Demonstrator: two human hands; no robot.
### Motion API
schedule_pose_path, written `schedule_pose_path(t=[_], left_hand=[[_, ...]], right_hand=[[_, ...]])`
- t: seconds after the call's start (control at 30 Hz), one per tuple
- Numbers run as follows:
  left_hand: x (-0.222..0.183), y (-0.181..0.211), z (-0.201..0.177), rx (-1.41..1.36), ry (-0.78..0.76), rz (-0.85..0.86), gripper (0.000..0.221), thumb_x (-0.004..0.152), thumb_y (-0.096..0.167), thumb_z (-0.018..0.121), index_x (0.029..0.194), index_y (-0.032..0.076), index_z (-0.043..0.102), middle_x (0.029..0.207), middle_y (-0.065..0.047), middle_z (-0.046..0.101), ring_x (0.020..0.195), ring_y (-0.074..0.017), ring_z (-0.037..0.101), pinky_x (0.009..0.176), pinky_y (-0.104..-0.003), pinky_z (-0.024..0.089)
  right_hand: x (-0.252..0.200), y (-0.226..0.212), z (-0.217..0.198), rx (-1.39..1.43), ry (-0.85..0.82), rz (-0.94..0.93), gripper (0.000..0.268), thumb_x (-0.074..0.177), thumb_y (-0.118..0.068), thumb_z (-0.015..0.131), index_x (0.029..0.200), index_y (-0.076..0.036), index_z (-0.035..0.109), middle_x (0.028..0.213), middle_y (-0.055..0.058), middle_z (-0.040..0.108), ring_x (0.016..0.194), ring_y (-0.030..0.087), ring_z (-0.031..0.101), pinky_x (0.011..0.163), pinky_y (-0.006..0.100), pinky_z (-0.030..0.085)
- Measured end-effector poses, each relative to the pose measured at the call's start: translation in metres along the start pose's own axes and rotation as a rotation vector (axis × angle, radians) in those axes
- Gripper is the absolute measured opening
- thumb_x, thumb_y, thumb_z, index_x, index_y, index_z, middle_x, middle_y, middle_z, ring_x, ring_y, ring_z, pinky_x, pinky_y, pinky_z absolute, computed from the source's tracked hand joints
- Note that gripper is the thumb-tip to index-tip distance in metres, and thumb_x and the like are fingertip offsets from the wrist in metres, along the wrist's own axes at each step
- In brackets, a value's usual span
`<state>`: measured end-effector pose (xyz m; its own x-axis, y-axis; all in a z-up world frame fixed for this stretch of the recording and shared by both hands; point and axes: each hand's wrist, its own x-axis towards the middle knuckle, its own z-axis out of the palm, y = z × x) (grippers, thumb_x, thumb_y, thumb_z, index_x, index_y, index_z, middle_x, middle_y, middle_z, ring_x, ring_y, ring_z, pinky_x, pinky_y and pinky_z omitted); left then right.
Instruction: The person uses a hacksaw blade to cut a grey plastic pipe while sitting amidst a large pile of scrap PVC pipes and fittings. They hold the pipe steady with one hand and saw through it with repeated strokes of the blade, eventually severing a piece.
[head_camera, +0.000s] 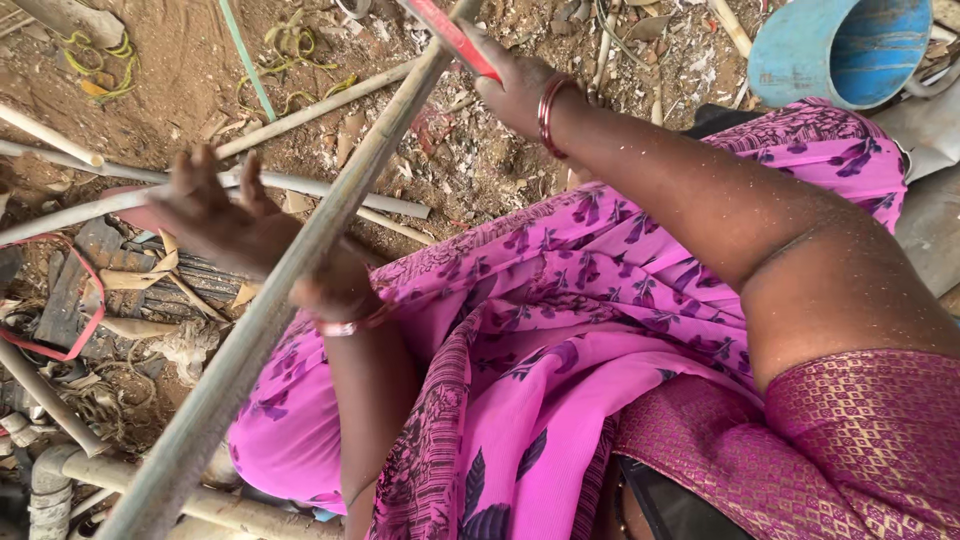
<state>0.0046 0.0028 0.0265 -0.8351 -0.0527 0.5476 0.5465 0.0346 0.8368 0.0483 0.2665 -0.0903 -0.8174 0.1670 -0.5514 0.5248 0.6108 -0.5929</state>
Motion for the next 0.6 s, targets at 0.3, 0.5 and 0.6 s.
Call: schedule_pose_path(t=[0.3, 0.5, 0.6], left_hand=[[0.038, 0.049, -0.065, -0.357, 0.175, 0.151, 0.051, 0.105, 0.056, 0.039, 0.088, 0.01, 0.053, 0.081, -0.006, 0.05, 0.075, -0.022, 0.061, 0.07, -0.037, 0.06], [0.016, 0.045, -0.063, -0.387, 0.168, 0.115, 0.044, 0.105, 0.048, 0.044, 0.077, 0.015, 0.039, 0.071, -0.002, 0.041, 0.062, -0.0161, 0.045, 0.056, -0.032, 0.045], [0.015, 0.052, -0.055, -0.375, 0.129, 0.111, 0.044, 0.1, 0.048, 0.049, 0.071, 0.016, 0.038, 0.065, 0.0, 0.039, 0.062, -0.0176, 0.041, 0.055, -0.032, 0.038]], right_hand=[[-0.009, -0.01, -0.002, 0.257, -0.007, 0.032, 0.07, 0.109, -0.022, 0.049, 0.167, -0.032, 0.012, 0.079, 0.002, 0.063, 0.054, 0.008, 0.057, 0.045, 0.025, 0.053], [-0.026, -0.036, 0.031, 0.252, 0.009, -0.005, 0.064, 0.108, -0.022, 0.046, 0.164, -0.027, 0.018, 0.074, 0.001, 0.064, 0.054, 0.011, 0.061, 0.044, 0.027, 0.054], [-0.061, -0.067, 0.048, 0.053, -0.076, -0.279, 0.056, 0.108, -0.025, 0.043, 0.161, -0.022, 0.026, 0.063, 0.003, 0.062, 0.05, 0.017, 0.062, 0.042, 0.035, 0.054]])
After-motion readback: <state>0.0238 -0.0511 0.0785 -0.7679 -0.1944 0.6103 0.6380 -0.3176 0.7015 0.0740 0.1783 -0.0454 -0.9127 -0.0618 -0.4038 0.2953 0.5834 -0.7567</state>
